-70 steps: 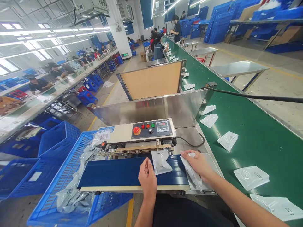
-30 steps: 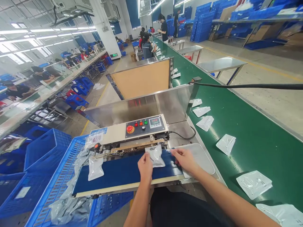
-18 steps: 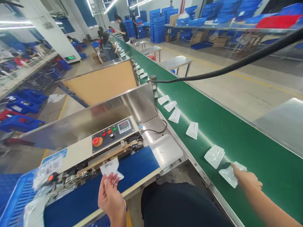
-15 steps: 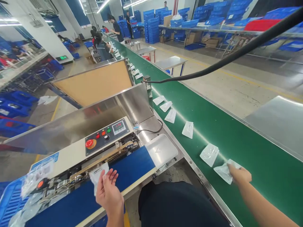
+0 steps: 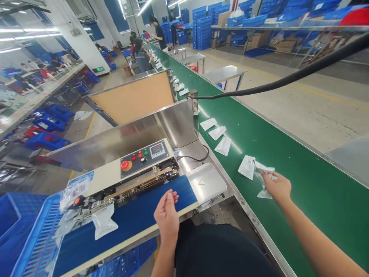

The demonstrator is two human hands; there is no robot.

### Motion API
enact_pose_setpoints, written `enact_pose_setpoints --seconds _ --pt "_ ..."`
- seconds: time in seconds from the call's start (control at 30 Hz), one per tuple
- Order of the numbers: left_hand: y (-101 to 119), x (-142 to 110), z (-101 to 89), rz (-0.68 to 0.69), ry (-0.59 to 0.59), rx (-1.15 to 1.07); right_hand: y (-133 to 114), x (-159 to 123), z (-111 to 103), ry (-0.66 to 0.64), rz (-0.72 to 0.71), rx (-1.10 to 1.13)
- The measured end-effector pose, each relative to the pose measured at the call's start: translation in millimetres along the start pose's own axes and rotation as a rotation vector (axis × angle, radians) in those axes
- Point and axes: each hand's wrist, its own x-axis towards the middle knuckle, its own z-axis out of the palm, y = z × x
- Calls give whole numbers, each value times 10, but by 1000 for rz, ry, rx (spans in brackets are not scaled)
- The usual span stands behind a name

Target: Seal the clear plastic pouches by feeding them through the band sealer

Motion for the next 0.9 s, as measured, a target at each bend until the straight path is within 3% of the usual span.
enact_pose_setpoints --seconds 0.07,0.13,0.23,0.3,0.37,0.43,0.53,0.67,0.77,0.9 --pt "21 -89 137 63 -101 58 -552 -239 -72 -29 -47 116" --pt "65 -138 318 176 -207 130 -1094 -572 -127 -109 -198 214" --pt "141 -134 579 358 -333 195 -1722 -1140 -120 -350 -453 339" --pt "173 -99 679 406 -390 194 -1959 -1462 -55 -540 -581 419" --pt "172 -63 697 367 -392 183 -2066 -1671 33 -711 -625 480" --pt "139 -45 652 268 -321 153 -2090 -1765 122 -803 -565 505" --pt "47 -53 565 128 -200 71 -2079 -1771 234 -845 -480 465" --pt "-125 2 558 34 -207 15 -2076 -1666 379 -921 -538 362" --pt "-286 186 635 -132 -151 -35 -2100 -1497 549 -884 -379 304" --pt "-474 475 719 -309 -25 -177 -2245 -1308 855 -952 -139 272"
